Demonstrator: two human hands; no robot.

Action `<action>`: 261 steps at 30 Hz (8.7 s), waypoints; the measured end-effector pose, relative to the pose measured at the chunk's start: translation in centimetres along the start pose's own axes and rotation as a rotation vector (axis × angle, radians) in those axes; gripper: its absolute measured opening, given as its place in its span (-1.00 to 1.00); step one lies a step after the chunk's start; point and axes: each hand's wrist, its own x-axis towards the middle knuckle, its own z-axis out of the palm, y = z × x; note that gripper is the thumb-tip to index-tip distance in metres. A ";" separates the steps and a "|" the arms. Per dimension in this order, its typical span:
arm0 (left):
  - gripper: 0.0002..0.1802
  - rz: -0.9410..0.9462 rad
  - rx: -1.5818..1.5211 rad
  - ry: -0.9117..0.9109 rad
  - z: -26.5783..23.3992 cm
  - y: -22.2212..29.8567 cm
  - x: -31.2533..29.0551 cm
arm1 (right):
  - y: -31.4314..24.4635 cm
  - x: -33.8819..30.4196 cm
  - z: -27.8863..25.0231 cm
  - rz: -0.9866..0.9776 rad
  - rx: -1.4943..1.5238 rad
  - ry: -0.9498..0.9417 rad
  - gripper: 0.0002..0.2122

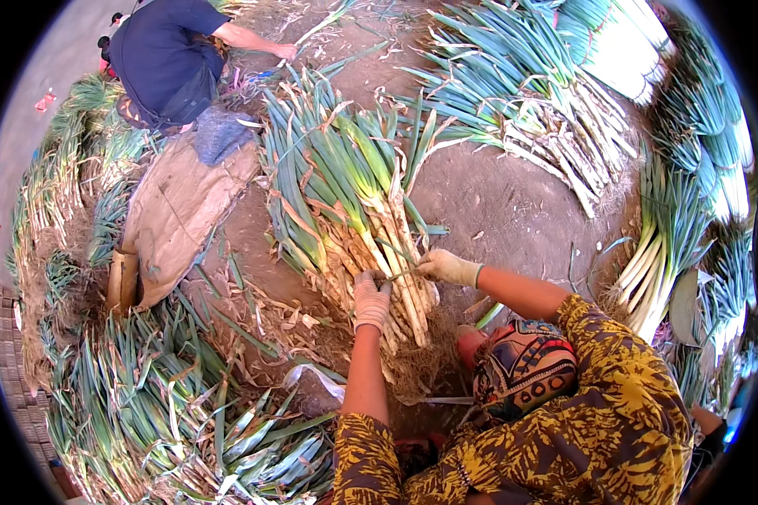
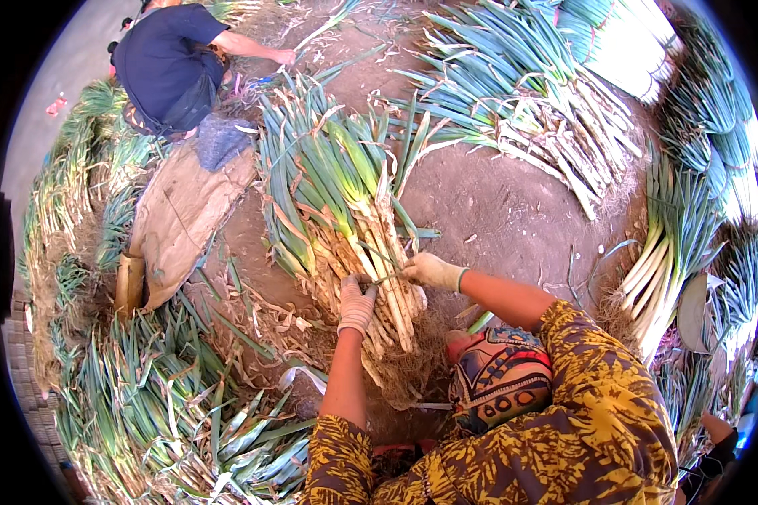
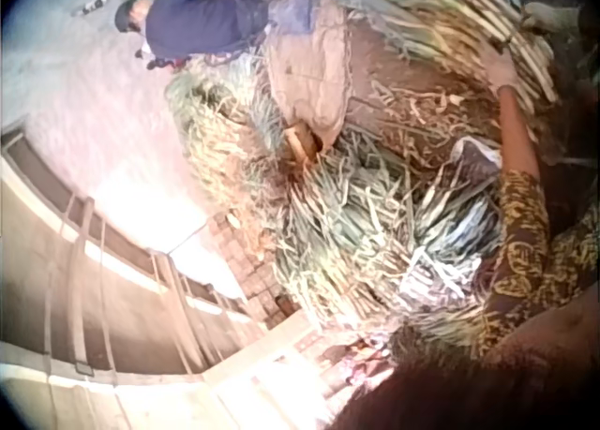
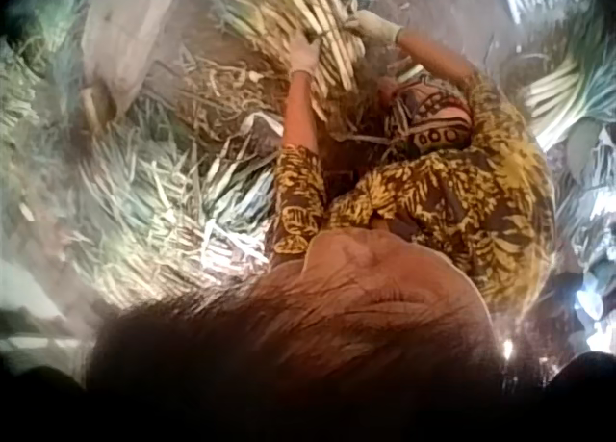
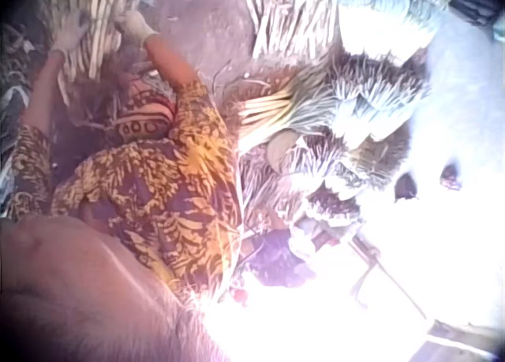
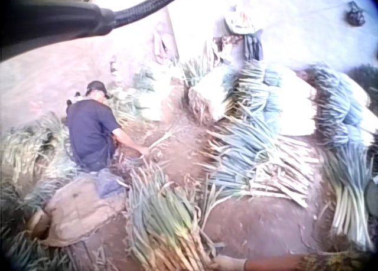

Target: The person gathers multiple leeks into a bundle and ties a plastic strip around the stalks by hand to secure them.

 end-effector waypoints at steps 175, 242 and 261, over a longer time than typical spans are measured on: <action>-0.49 -0.120 -0.857 0.235 -19.7 0.1 -27.9 | -3.0 -2.7 13.4 0.510 -0.534 0.244 -0.43; -0.82 -0.651 -1.743 0.206 -10.7 -12.2 -24.3 | -4.9 -5.4 11.0 0.405 -0.558 0.238 -0.42; -0.39 -0.346 -1.605 0.063 -10.1 -5.9 -27.8 | -18.2 -25.3 24.1 -0.501 -0.504 -0.215 -0.50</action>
